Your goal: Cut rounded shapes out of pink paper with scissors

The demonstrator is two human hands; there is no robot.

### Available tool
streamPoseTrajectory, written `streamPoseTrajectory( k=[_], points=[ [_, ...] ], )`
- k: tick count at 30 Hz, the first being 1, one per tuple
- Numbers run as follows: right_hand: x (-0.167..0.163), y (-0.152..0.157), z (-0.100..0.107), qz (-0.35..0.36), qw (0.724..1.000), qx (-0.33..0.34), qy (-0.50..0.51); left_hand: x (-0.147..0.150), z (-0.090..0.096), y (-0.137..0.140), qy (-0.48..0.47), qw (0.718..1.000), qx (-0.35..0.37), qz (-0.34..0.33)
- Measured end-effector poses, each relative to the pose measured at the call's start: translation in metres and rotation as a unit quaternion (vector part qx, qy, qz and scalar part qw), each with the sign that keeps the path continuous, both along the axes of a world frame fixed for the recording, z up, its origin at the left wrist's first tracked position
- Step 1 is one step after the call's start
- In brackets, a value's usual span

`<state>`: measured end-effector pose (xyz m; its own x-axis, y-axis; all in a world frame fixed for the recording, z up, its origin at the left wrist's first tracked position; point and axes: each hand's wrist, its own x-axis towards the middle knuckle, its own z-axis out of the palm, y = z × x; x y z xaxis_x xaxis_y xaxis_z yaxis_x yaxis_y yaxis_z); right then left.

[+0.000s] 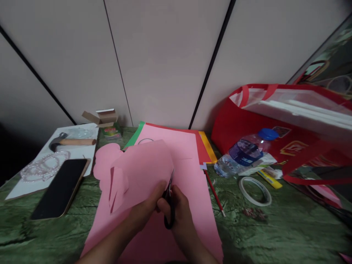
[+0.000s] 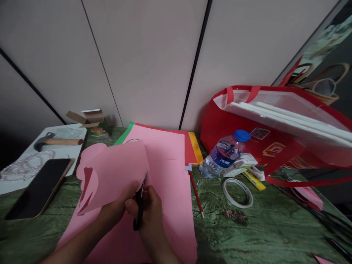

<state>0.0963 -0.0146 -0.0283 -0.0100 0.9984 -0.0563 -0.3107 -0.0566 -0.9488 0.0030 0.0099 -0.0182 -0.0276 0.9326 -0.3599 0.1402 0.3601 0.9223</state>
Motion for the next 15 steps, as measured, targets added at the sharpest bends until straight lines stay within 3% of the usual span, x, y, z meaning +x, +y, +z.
streamPoseTrajectory(
  k=[15],
  points=[
    [-0.0011, 0.0006, 0.0007, 0.007, 1.0, -0.016, 0.011, 0.0053, 0.0075, -0.0006, -0.006, 0.999, -0.023, 0.022]
  ],
)
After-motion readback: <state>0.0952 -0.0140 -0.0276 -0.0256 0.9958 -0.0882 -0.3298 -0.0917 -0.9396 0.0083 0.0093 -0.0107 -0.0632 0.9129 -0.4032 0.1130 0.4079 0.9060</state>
